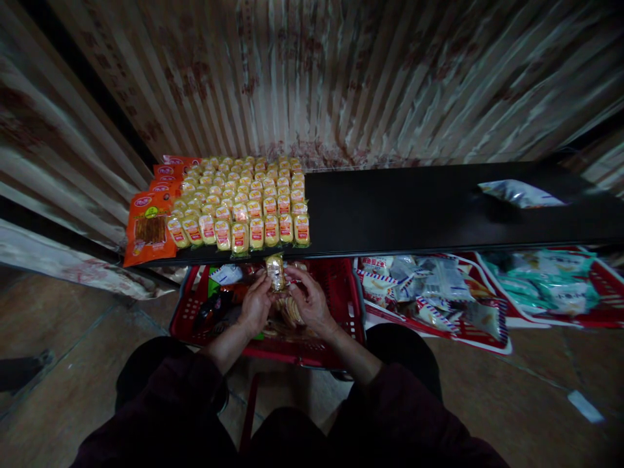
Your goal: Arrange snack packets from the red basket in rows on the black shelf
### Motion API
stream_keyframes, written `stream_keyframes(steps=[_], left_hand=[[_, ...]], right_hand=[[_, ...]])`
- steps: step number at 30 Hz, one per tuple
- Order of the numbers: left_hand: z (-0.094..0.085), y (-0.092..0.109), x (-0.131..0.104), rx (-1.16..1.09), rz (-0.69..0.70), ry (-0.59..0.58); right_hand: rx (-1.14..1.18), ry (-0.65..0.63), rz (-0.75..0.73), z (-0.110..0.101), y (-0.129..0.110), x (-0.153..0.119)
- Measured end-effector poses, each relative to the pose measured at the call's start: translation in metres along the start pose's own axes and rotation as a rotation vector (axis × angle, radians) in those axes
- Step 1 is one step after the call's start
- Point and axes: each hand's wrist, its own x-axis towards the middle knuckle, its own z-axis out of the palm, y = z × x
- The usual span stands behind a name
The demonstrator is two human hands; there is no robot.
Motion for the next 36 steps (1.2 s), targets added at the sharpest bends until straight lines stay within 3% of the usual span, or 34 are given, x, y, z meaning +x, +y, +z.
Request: stream_keyframes(steps=[16, 21, 28, 36], left_hand=[[-0.005, 0.000, 0.002, -0.038, -0.074, -0.020], [-0.005, 0.001, 0.000, -0.024, -0.140, 0.044], [-0.001, -0.005, -0.005, -0.011, -0.179, 0.032], [-0.007, -0.011, -0.003, 0.171, -0.082, -0.039]], right_hand=[[-0.071, 0.032, -0.067, 0.002, 0.001, -0.008], [-0.154, 0.034, -0.062, 0.005, 0.002, -0.014], [-0.190, 0.082, 0.044, 0.007, 0.003, -0.025], [0.065, 0.131, 0.238, 0.015, 0.002, -0.030]])
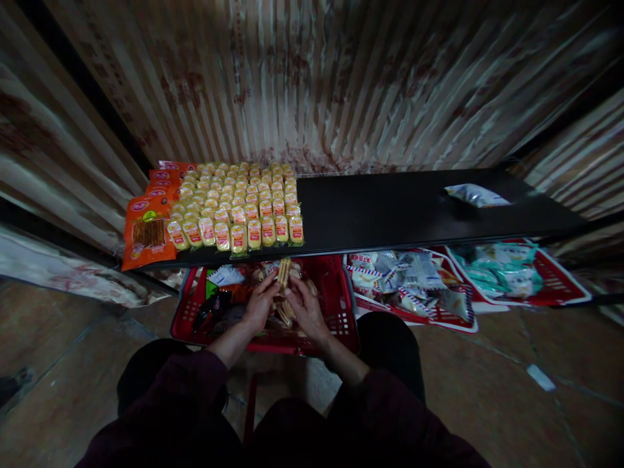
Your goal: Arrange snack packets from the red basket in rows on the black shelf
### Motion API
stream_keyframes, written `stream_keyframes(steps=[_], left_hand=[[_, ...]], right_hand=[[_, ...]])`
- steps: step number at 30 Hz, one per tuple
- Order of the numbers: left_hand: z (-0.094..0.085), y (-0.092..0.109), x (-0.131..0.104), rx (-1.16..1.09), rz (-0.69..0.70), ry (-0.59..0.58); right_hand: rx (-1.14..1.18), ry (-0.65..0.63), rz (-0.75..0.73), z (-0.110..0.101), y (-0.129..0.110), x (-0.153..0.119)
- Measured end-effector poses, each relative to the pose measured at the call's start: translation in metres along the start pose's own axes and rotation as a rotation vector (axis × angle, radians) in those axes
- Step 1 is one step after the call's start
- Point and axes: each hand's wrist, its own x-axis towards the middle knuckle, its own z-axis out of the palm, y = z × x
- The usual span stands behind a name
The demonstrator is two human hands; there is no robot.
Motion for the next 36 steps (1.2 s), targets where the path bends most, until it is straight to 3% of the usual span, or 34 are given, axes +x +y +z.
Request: stream_keyframes(steps=[6, 11, 17, 27, 36], left_hand=[[-0.001, -0.001, 0.003, 0.276, 0.201, -0.038], [-0.001, 0.000, 0.004, 0.418, 0.273, -0.043], [0.000, -0.004, 0.005, 0.643, 0.442, 0.011], [-0.002, 0.002, -0.003, 0.942, 0.687, -0.001], [-0.005, 0.008, -0.007, 1.019, 0.725, -0.008]], right_hand=[[0.180, -0.001, 0.120, 0.003, -0.015, 0.000], [0.272, -0.001, 0.158, 0.004, -0.023, 0.000], [0.250, 0.060, 0.197, 0.006, -0.021, 0.000], [0.218, 0.092, 0.157, 0.009, -0.019, 0.001], [0.260, 0.104, 0.201, 0.012, -0.014, 0.005]])
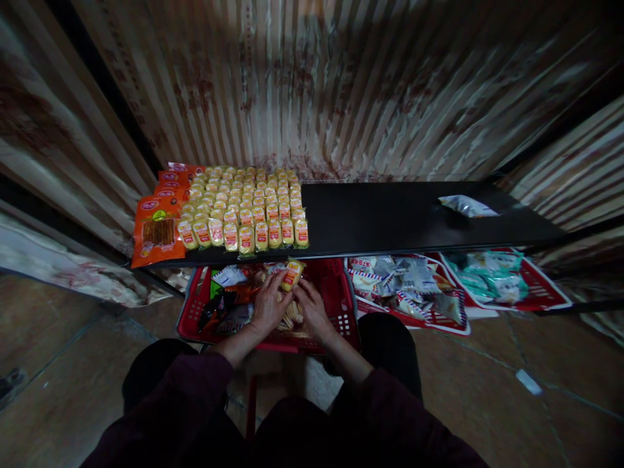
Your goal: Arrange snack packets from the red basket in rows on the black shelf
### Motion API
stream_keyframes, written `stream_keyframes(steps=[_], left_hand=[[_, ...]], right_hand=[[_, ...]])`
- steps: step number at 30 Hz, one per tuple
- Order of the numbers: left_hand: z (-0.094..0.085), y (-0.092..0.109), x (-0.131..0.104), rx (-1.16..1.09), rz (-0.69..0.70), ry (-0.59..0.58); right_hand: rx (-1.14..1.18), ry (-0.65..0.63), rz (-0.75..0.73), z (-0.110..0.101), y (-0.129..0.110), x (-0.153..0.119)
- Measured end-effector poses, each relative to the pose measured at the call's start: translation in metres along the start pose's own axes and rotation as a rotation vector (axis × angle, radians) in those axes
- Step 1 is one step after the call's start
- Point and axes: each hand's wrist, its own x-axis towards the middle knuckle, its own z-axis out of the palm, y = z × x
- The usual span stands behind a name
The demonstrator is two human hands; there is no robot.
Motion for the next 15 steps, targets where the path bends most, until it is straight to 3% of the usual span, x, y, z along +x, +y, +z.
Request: stream_keyframes(steps=[7, 15], left_hand=[[-0.003, 0.000, -0.007, 0.001, 0.081, 0.009], [-0.004, 0.002, -0.005, 0.024, 0.103, 0.068]], right_hand=[[0.008, 0.008, 0.003, 0.000, -0.003, 0.001], [0.042, -0.113, 0.023, 0.010, -0.017, -0.002]])
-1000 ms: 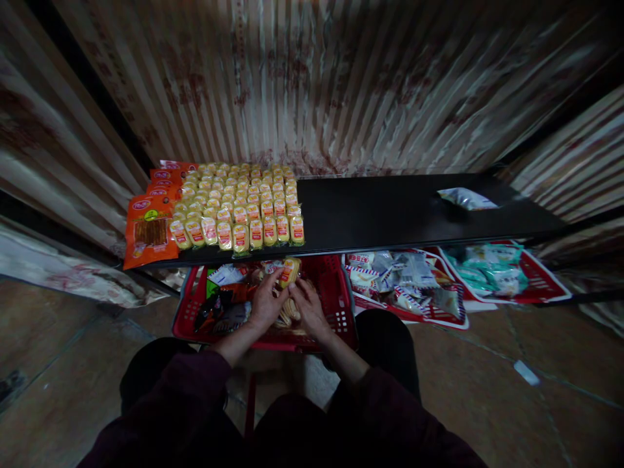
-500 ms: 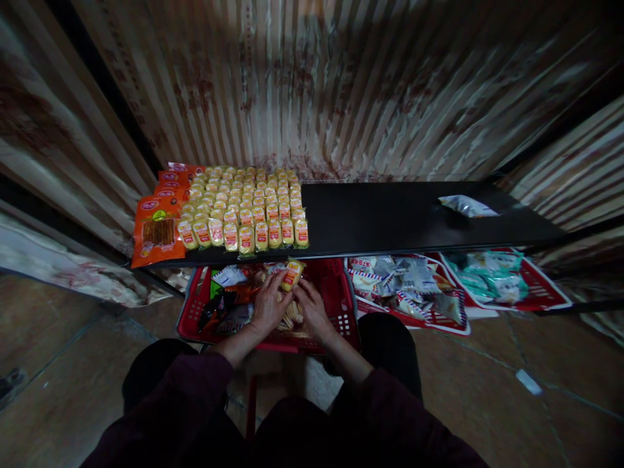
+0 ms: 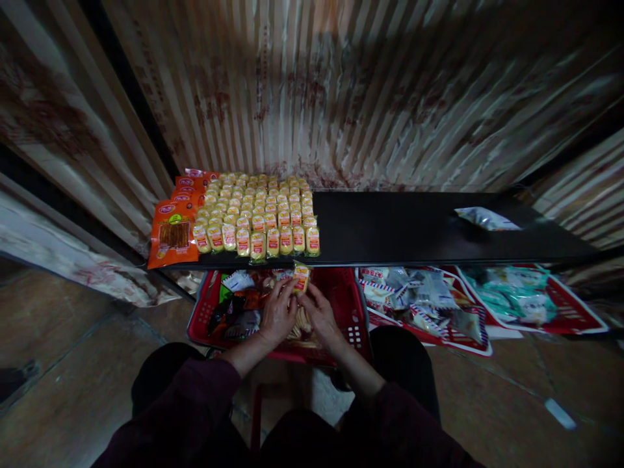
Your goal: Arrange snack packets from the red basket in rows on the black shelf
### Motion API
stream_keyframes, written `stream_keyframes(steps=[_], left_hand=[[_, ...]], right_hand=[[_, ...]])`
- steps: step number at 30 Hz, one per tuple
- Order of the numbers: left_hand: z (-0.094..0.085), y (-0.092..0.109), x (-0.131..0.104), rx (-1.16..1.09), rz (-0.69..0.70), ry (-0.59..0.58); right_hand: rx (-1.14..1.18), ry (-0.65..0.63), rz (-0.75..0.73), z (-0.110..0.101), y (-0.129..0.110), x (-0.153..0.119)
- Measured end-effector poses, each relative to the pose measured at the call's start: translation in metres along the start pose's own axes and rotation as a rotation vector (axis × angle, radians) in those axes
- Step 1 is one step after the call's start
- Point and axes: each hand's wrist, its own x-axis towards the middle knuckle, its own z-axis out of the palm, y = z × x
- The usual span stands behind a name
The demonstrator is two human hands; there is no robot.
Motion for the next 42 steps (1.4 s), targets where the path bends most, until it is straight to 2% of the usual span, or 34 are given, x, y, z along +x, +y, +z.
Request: stream_keyframes(steps=[5, 14, 29, 42], left_hand=[[-0.001, -0.001, 0.001, 0.002, 0.018, 0.008], [-0.007, -0.002, 0.007, -0.016, 0.017, 0.048], [-0.008, -0.006, 0.016, 0.036, 0.023, 0.061], [-0.026, -0.013, 0.015, 0.023, 0.020, 0.132]], right_hand=[[-0.003, 0.040, -0.005, 0.001, 0.002, 0.003], [-0.097, 0.085, -0.094, -0.001, 0.022, 0.019], [-0.172, 0.071, -0.156, 0.007, 0.004, 0.028], [-0.230, 0.089, -0.166, 0.033, 0.000, 0.033]])
